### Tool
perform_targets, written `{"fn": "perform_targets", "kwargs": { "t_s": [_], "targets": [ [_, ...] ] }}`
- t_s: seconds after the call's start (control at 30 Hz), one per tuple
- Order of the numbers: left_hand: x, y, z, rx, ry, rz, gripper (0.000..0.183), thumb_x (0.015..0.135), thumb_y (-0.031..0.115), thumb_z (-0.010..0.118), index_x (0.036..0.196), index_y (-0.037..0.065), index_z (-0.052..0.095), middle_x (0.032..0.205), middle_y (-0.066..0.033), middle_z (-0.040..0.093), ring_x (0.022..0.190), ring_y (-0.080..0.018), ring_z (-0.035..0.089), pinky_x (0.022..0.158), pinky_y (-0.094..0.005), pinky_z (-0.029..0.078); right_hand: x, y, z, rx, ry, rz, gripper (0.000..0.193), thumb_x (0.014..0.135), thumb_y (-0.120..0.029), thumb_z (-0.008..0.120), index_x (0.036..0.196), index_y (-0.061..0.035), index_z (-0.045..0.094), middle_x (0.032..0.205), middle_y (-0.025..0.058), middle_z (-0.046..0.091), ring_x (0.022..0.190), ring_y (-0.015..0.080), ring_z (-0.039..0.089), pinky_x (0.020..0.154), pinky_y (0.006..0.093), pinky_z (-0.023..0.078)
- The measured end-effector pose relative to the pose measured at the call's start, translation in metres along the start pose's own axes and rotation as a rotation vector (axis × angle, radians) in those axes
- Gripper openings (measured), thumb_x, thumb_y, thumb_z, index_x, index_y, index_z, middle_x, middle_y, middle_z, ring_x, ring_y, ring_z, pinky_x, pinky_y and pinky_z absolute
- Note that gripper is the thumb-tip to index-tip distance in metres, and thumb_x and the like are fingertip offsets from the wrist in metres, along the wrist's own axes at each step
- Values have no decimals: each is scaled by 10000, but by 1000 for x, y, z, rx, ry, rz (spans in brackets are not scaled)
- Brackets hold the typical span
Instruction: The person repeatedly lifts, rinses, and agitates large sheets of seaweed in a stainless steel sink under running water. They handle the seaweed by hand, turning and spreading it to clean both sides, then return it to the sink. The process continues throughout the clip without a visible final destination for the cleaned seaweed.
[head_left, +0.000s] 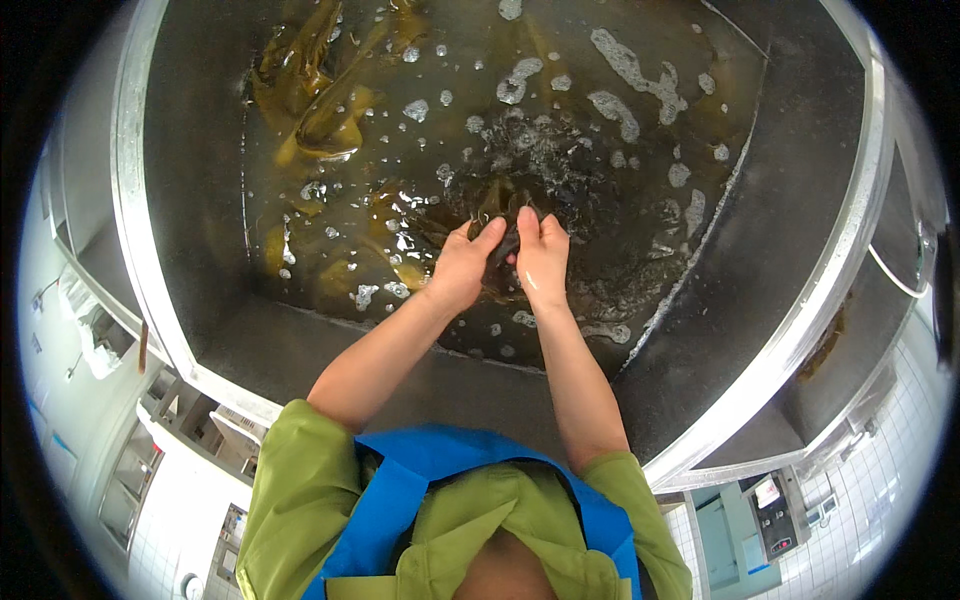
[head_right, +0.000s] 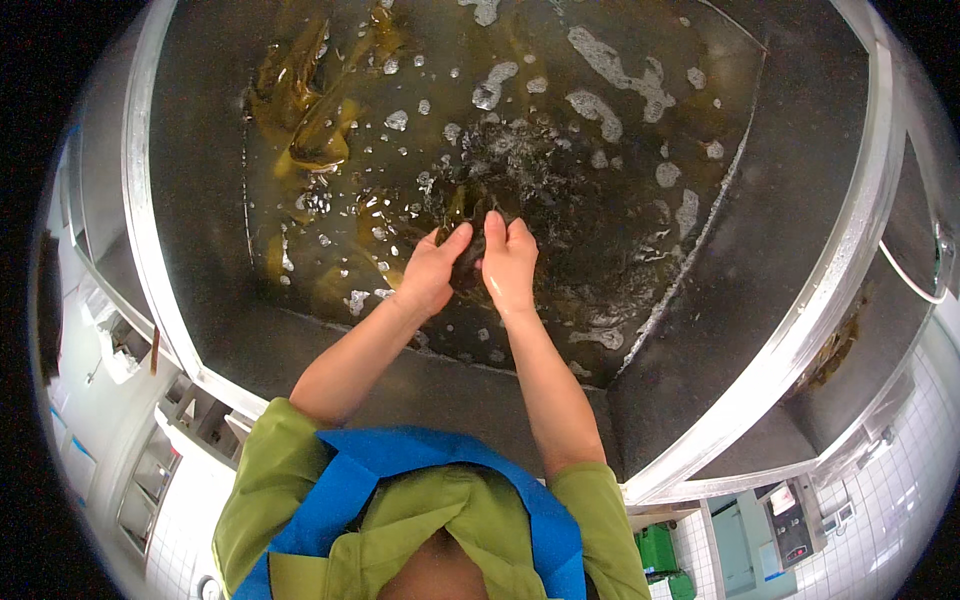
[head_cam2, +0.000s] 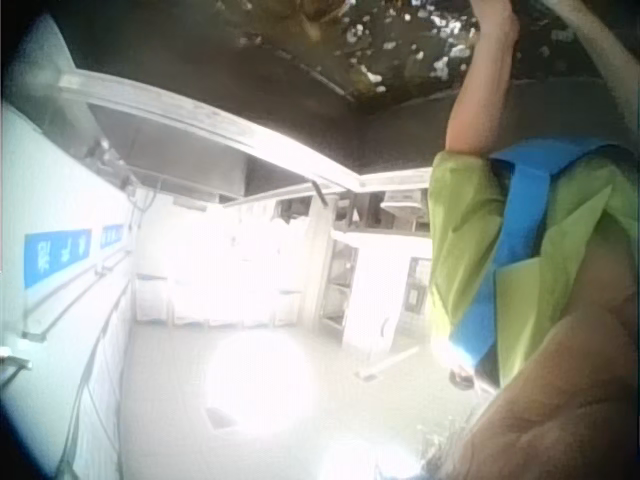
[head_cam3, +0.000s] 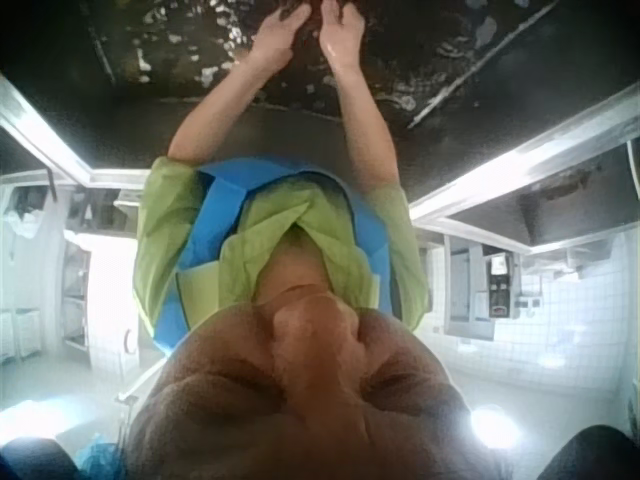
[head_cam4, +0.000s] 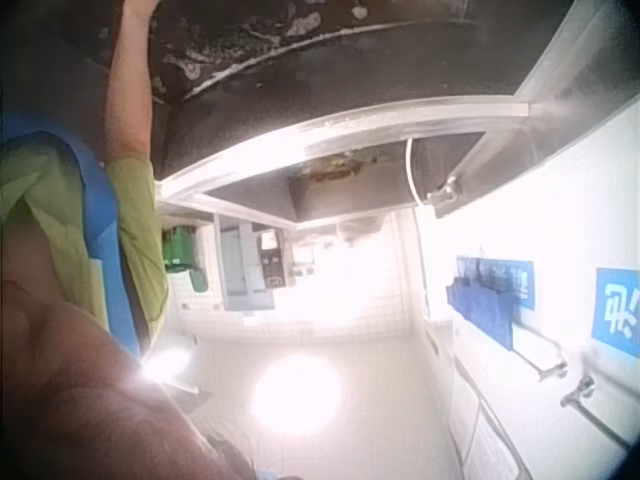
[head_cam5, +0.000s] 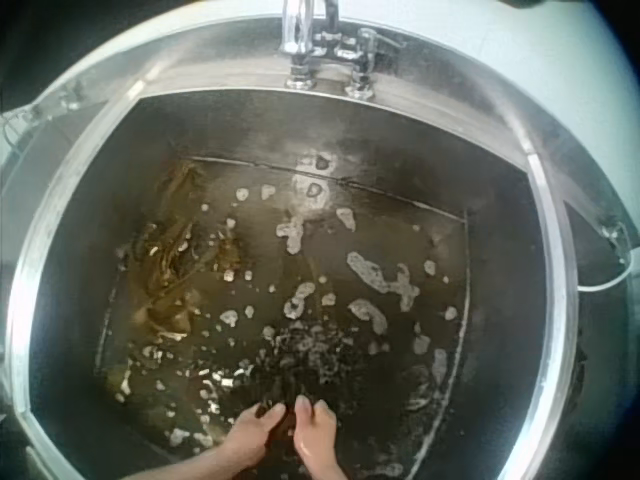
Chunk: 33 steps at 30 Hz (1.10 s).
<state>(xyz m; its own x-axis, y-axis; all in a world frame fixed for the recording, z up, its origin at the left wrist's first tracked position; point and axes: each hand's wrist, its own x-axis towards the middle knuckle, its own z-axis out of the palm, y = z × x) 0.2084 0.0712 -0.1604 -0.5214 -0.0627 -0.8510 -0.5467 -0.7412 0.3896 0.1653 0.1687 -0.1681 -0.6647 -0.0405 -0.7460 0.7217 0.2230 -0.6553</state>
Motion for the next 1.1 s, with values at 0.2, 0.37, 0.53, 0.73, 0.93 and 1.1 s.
{"fn": "perform_targets", "kwargs": {
  "t_s": [0.2, 0.37, 0.53, 0.73, 0.93, 1.1],
  "targets": [
    [0, -7, -8, -51, -77, 26, 127, 886, 100, 535, 973, 14, 569, 825, -29, 613, 644, -106, 523, 618, -257, 455, 20, 12, 3, 294, 6, 350, 498, 904, -431, 468, 833, 59, 529, 716, 93, 550, 638, 160, 566, 476, 344, 465],
    [2, -4, -17, 628, -124, 535, 133, 822, 31, 557, 930, 55, 631, 847, -52, 567, 749, -159, 528, 644, -296, 460, 22, 14, -10, 191, 73, 200, 536, 847, -499, 536, 996, 16, 552, 899, 57, 582, 809, 137, 536, 679, 306, 448],
    [-13, -4, -20, 1392, -163, 990, 387, 586, -69, 564, 913, 110, 668, 898, -102, 494, 791, -252, 525, 661, -311, 459, 9, 17, -33, 4, -180, 150, 245, 829, -264, 615, 774, -26, 585, 706, -10, 540, 645, 57, 459, 554, 223, 357],
    [-37, -19, -18, 1325, -163, 677, 242, 701, 79, 632, 940, 117, 633, 945, -91, 499, 867, -260, 535, 704, -341, 470, 4, 50, -30, 175, -234, 226, 202, 873, -128, 539, 685, -54, 539, 643, -43, 478, 595, 41, 410, 512, 221, 310],
    [-24, -24, -23, 898, -54, 180, 341, 808, 269, 645, 950, -10, 508, 777, -103, 577, 692, -145, 542, 641, -275, 454, -9, 59, -14, 517, -68, 279, 363, 920, -357, 479, 929, -2, 558, 837, 39, 595, 780, 119, 532, 701, 283, 437],
    [-8, -23, -30, 1121, -265, 156, 250, 851, 211, 582, 855, -28, 508, 702, -137, 553, 633, -192, 525, 584, -327, 432, -22, 41, -23, 298, 32, 308, 417, 867, -377, 561, 1041, -2, 505, 846, 37, 560, 689, 105, 516, 593, 265, 462]
  ]
}}
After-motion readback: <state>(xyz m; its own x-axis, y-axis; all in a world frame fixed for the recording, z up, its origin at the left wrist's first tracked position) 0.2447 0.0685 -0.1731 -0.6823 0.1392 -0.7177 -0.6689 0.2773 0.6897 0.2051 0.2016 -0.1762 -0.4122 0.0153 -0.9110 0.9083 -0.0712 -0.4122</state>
